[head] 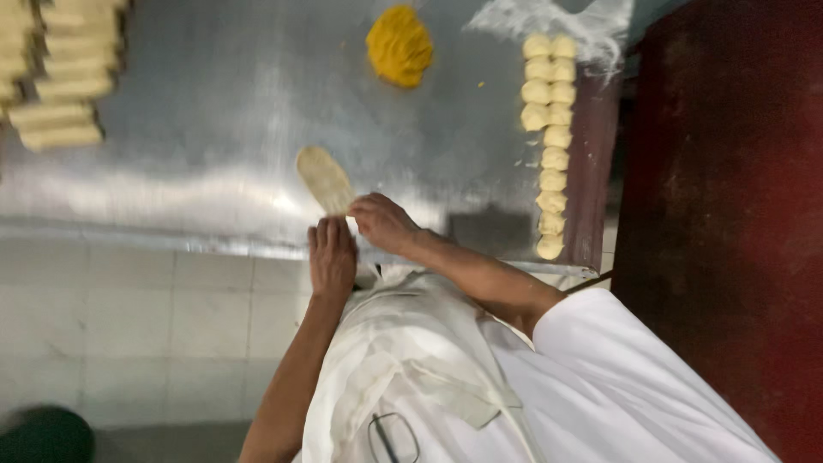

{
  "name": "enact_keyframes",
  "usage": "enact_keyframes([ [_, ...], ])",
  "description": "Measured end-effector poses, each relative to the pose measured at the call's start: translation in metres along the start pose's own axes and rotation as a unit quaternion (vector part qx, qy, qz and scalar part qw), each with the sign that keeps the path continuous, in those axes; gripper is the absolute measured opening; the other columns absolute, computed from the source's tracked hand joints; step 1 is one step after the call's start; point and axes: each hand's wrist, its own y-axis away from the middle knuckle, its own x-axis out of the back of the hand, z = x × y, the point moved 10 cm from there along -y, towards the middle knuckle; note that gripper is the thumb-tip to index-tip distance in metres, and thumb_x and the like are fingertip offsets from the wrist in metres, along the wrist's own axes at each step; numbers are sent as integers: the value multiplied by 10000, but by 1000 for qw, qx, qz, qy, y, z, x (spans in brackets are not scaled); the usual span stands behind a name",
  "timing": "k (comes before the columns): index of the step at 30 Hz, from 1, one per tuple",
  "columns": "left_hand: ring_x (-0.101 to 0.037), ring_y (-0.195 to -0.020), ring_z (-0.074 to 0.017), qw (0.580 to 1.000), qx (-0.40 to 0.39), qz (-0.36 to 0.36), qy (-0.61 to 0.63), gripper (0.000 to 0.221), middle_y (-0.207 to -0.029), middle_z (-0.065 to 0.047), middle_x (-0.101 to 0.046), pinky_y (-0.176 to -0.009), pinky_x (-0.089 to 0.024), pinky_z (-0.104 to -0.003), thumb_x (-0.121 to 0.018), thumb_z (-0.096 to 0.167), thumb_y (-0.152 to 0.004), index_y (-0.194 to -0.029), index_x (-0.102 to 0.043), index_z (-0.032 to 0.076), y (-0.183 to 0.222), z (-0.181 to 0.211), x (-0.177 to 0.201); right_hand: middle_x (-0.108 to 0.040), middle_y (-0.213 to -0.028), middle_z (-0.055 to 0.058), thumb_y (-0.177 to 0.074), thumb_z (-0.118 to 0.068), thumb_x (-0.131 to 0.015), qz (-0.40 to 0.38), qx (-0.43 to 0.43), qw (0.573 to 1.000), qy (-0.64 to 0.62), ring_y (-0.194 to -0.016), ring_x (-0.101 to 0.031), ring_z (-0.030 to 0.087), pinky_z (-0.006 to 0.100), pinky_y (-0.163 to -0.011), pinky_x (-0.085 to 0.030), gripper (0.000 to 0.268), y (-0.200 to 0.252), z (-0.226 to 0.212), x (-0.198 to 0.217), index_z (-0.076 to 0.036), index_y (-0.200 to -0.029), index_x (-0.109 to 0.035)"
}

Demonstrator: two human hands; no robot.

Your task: The person flattens pieces of dough by hand, places a yellow filling onto each piece, and rolls them up into cylinders.

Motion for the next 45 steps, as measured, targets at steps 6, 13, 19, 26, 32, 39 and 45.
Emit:
enact_keyframes([
  [6, -576, -1198, -332, 989, 19, -6, 145, 362, -1200, -152, -640, -1064, -442, -478, -672, 110, -969, -1306, -643, -17, 6, -18, 21, -714, -1059, 86, -958, -137, -646, 202, -286, 924, -153, -901, -713, 269, 393, -786, -584, 256, -62, 200, 134, -101, -1210, -678],
  [13, -550, -1253, -387, 941, 326, 14, 94, 373, -1376, -227, -542, -1032, -491, -470, -628, 152, -1007, -1363, -619, 39, 88, -95, 47, -657, -1359, 166, -917, -209, -768, 6, -16, 999, -32, -1220, -627, 341, 423, -1035, -486, 491, -224, 243, 230, -62, -1368, -641],
  [19, -587, -1181, -365, 864, 497, -78, 28, 388, -1408, -213, -532, -953, -520, -479, -586, 240, -1044, -1392, -620, 71, 171, -100, 48, -666, -1304, 108, -854, -211, -806, -281, -60, 957, 43, -1169, -624, 308, 423, -1004, -481, 546, -268, 231, 201, -185, -1374, -643],
  [26, -638, -1120, -307, 825, 550, -121, 45, 377, -1416, -239, -546, -944, -543, -464, -583, 250, -1048, -1350, -651, 36, 214, -79, 37, -716, -1258, 138, -850, -140, -821, -162, 17, 986, 37, -1128, -670, 328, 423, -1002, -508, 449, -249, 217, 217, -95, -1287, -726],
  [32, -597, -1238, -362, 882, 465, -75, -13, 284, -1240, -173, -661, -912, -544, -461, -636, 209, -1037, -1250, -722, 42, 211, -77, 36, -735, -1184, 171, -853, -99, -819, -74, 43, 995, 56, -1044, -703, 331, 413, -995, -536, 392, -226, 216, 224, -35, -1233, -744],
  [39, -647, -1012, -337, 882, 469, -14, 56, 234, -1198, -196, -655, -784, -557, -440, -635, 175, -1036, -1200, -729, 38, 198, -98, 36, -733, -1103, 111, -886, -137, -778, 155, -205, 931, -260, -954, -718, 194, 324, -866, -620, 326, -164, 303, 210, -9, -1180, -717],
  [45, -654, -940, -284, 880, 446, -16, 164, 256, -1283, -192, -613, -745, -564, -412, -611, 167, -1060, -1253, -703, 27, 140, -124, 46, -681, -1070, 153, -985, -120, -658, 284, -267, 564, -728, -981, -691, 265, 412, -946, -628, 205, -81, 337, 177, 47, -1101, -634],
])
